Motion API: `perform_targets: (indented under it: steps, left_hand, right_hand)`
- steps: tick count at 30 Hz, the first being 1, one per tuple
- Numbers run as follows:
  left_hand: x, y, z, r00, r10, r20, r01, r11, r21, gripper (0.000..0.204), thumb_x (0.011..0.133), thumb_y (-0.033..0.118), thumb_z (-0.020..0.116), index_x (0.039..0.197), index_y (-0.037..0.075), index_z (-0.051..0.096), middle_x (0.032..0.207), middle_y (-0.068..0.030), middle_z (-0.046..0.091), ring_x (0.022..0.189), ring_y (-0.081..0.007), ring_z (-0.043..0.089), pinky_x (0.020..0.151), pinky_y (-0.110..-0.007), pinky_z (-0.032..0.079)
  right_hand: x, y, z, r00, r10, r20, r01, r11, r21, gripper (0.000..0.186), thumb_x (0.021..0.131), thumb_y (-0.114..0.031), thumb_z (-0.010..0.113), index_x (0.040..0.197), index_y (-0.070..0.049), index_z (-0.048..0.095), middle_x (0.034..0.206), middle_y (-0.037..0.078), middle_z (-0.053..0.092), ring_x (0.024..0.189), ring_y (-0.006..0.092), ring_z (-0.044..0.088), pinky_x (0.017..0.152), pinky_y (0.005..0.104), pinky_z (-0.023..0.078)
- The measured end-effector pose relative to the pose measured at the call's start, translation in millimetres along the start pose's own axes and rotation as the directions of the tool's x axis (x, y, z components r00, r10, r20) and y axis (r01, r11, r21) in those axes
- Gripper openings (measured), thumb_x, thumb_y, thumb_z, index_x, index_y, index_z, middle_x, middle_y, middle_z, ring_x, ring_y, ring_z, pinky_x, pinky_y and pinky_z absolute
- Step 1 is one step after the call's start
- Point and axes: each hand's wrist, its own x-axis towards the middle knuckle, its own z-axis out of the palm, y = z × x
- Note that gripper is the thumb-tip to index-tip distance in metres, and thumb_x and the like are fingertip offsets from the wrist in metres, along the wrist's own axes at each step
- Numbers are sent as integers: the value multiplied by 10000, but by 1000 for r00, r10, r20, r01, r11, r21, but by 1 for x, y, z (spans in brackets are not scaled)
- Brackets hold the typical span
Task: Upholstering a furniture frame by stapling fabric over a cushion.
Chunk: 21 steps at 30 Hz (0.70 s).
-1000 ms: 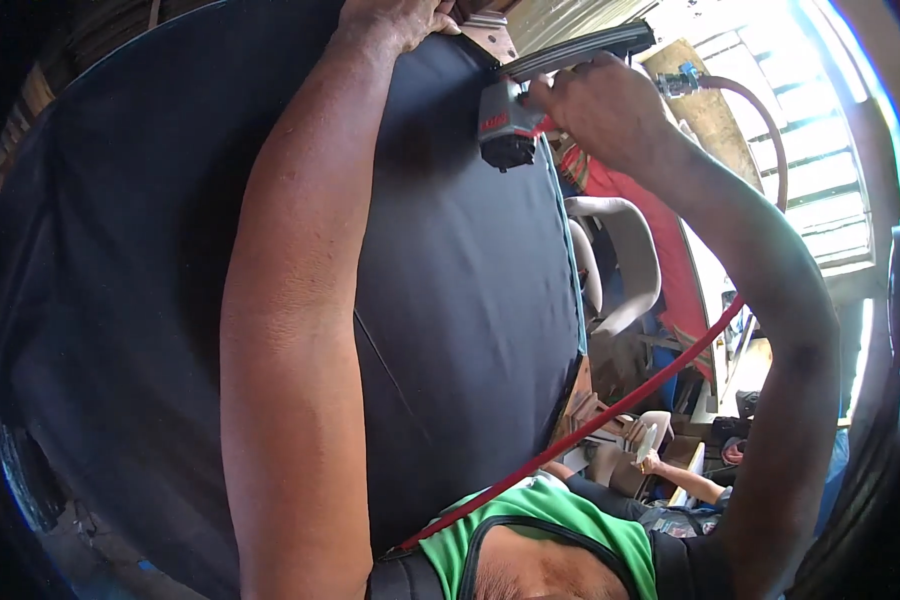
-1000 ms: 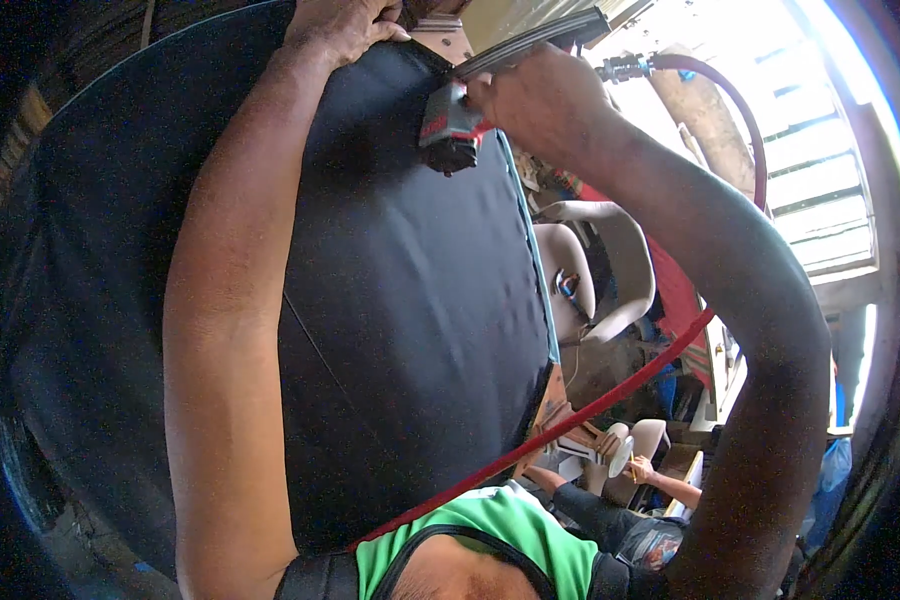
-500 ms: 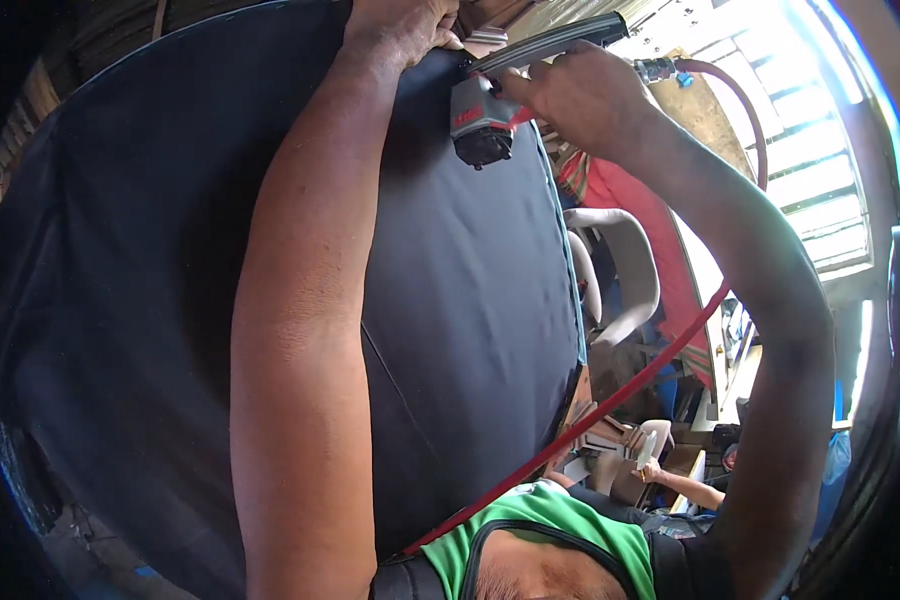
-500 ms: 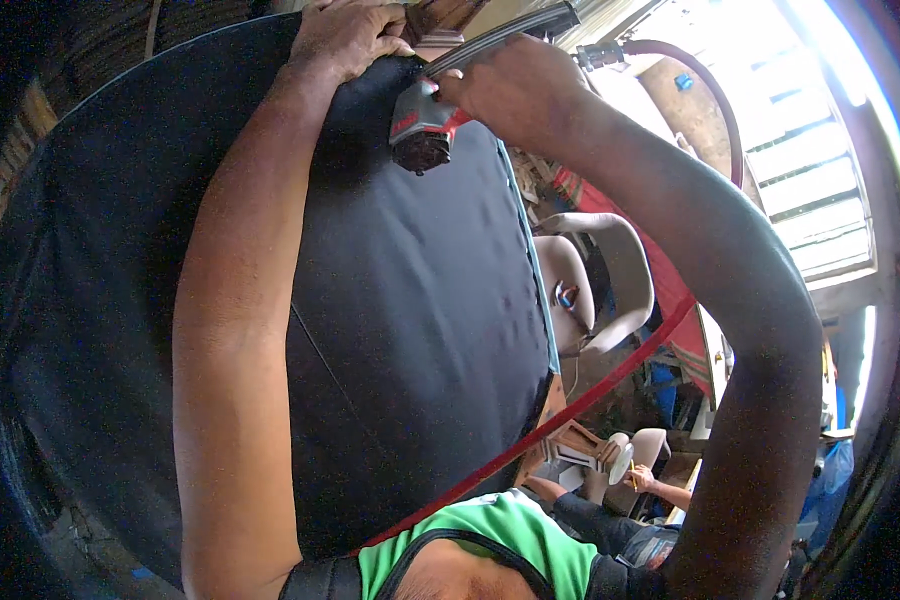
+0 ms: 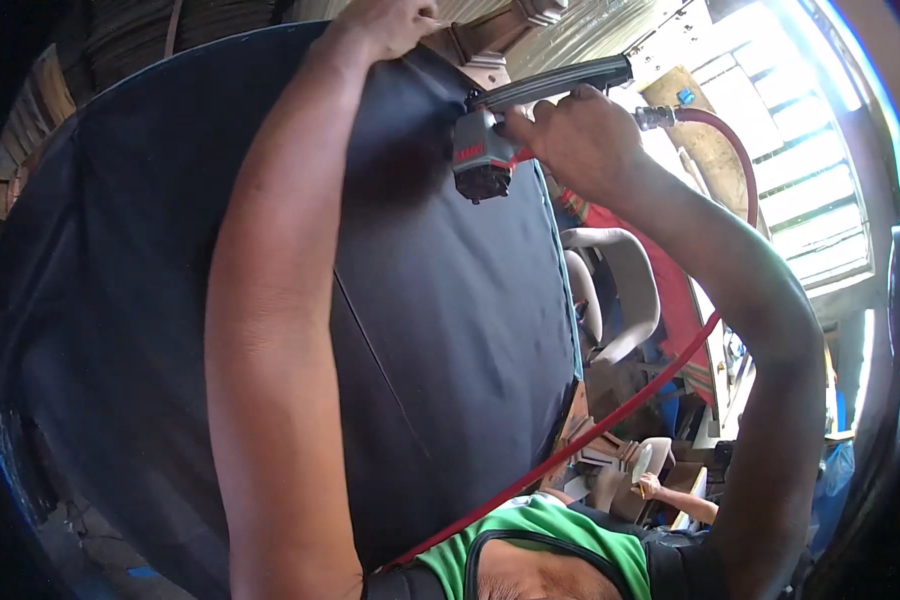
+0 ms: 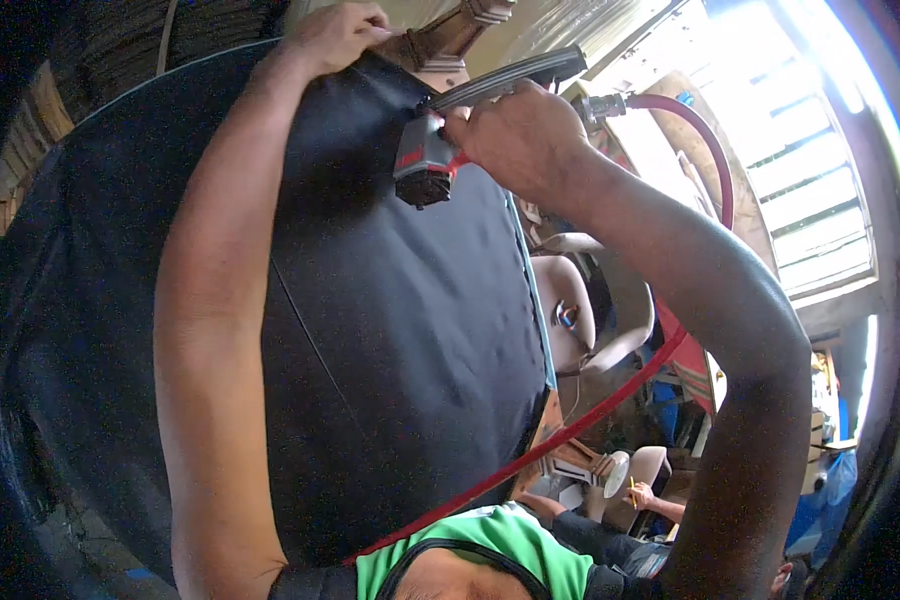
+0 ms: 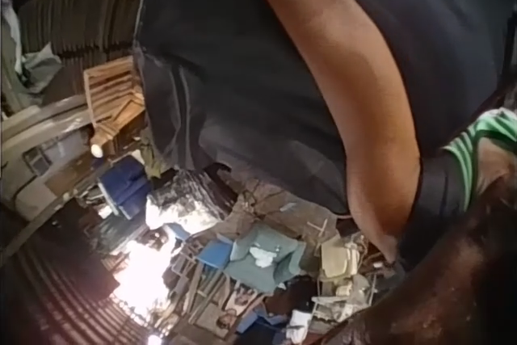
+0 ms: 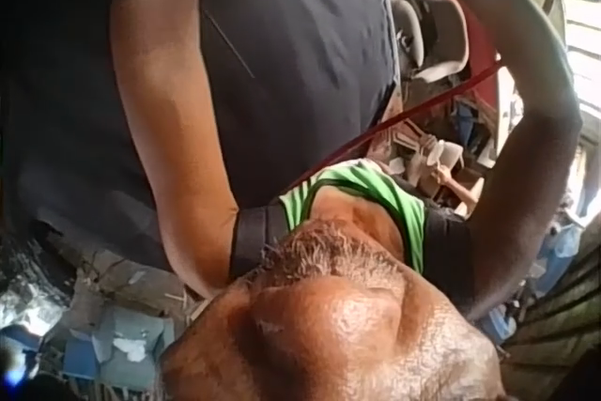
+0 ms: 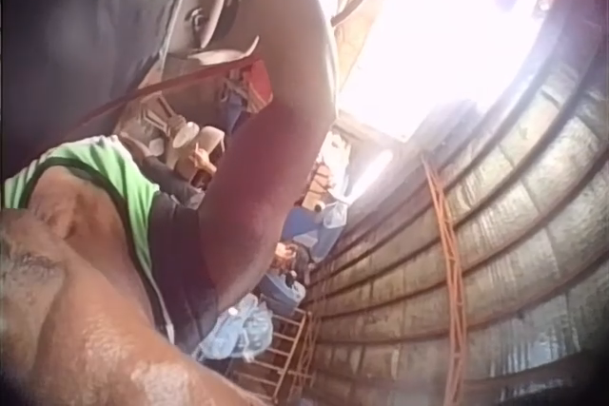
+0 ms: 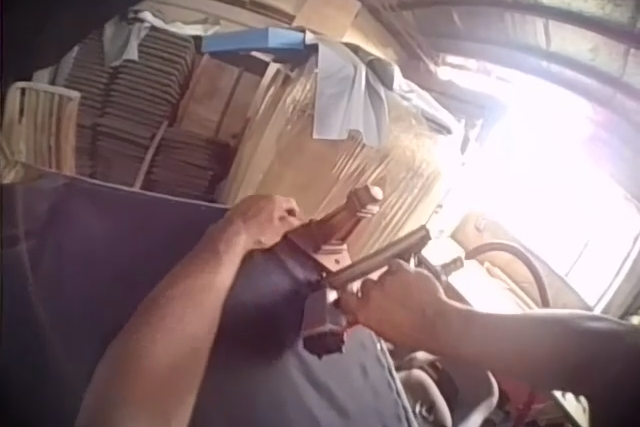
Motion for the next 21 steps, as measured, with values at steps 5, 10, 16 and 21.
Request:
perform_targets:
  steps: [5, 10, 16, 21]
  left_hand:
    - [-13, -24, -17, 997, -75, 32, 71, 991, 111, 339, 929, 400, 648, 1145, 141, 688, 1068, -128, 721, 1019, -287, 693, 878, -407, 528]
    - [-20, -1, -28, 968, -246, 50, 248, 969, -22, 318, 762, 286, 805, 1022, 113, 749, 984, -153, 738, 966, -313, 704, 848, -408, 533]
    - [-33, -4, -24, 993, 72, -90, -94, 956, -277, 344, 761, 304, 805, 1033, 101, 748, 1001, -161, 736, 978, -314, 704, 852, -410, 534]
    - [-9, -27, -13, 984, -171, -52, 161, 975, -152, 350, 875, 335, 685, 1083, 57, 727, 1067, -170, 728, 1030, -321, 693, 888, -411, 527]
  right_hand:
    - [18, 7, -3, 994, -15, -104, 12, 999, -37, 456, 856, -161, 614, 1304, -125, 533, 824, 73, 691, 765, 220, 713, 794, 344, 540]
    - [37, 4, 2, 991, 8, -131, -8, 1000, 2, 393, 855, -147, 619, 1242, -117, 556, 825, 84, 696, 763, 242, 719, 773, 359, 561]
    - [48, -11, 0, 996, 83, -17, -82, 996, 36, 373, 863, -130, 613, 1231, -96, 562, 845, 105, 711, 776, 257, 729, 762, 371, 574]
    - [49, -16, -7, 994, 98, 49, -99, 995, 25, 353, 871, -111, 608, 1220, -84, 568, 876, 116, 716, 805, 268, 733, 764, 389, 581]
